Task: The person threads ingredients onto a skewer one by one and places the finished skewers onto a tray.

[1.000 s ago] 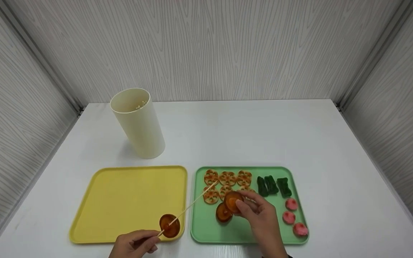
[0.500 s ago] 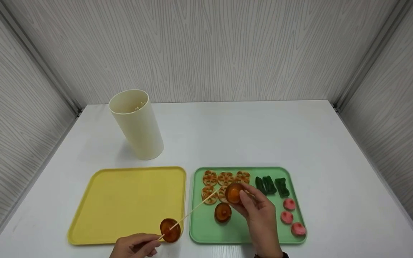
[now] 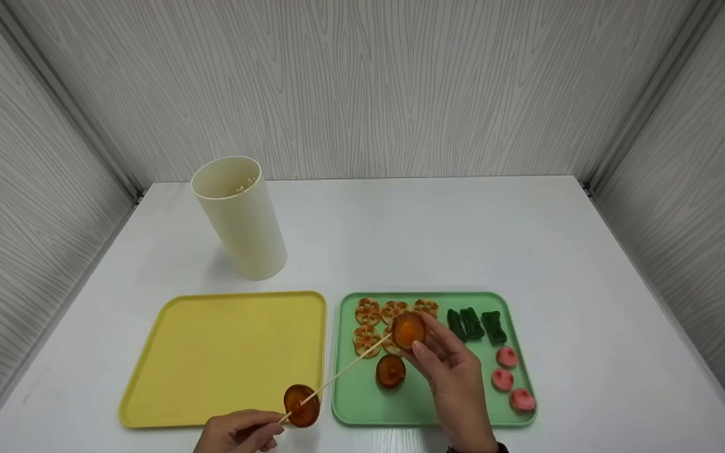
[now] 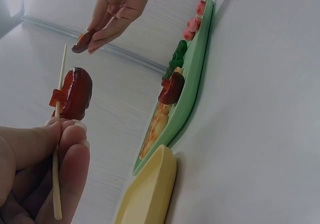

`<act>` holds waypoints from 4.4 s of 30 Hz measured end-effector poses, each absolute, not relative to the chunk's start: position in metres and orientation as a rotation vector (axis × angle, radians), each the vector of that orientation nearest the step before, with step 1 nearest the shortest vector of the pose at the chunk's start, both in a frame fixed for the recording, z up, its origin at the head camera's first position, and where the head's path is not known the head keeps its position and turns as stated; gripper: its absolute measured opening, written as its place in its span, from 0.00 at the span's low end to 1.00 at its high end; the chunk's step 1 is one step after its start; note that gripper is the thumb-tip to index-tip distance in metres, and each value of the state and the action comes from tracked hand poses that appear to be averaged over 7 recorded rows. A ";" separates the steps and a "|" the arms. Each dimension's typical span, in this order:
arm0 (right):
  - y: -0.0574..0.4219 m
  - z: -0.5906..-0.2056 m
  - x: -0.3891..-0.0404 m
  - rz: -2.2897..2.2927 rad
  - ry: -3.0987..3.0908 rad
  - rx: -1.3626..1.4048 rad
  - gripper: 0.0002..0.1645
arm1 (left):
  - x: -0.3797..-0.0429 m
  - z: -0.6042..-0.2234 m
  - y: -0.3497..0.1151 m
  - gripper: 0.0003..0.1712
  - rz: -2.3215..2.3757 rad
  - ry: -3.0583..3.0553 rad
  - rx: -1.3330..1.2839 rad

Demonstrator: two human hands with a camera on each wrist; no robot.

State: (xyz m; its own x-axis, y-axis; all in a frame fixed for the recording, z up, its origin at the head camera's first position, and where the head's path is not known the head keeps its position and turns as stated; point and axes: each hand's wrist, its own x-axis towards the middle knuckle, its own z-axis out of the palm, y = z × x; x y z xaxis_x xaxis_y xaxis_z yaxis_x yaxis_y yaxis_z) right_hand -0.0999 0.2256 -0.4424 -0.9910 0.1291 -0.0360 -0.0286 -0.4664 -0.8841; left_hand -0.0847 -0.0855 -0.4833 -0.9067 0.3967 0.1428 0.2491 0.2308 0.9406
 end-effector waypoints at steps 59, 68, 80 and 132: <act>0.212 -0.450 -0.101 2.098 -2.045 -0.102 0.31 | -0.092 -0.489 -0.079 0.15 1.762 2.258 0.608; 0.213 -0.450 -0.098 2.050 -2.124 -0.171 0.31 | -0.092 -0.488 -0.082 0.15 1.776 2.264 0.655; 0.210 -0.455 -0.098 2.044 -2.171 -0.146 0.30 | -0.093 -0.485 -0.079 0.15 1.778 2.249 0.625; 0.165 -0.476 -0.098 2.323 -2.148 -0.177 0.30 | -0.094 -0.490 -0.067 0.12 1.729 2.436 0.836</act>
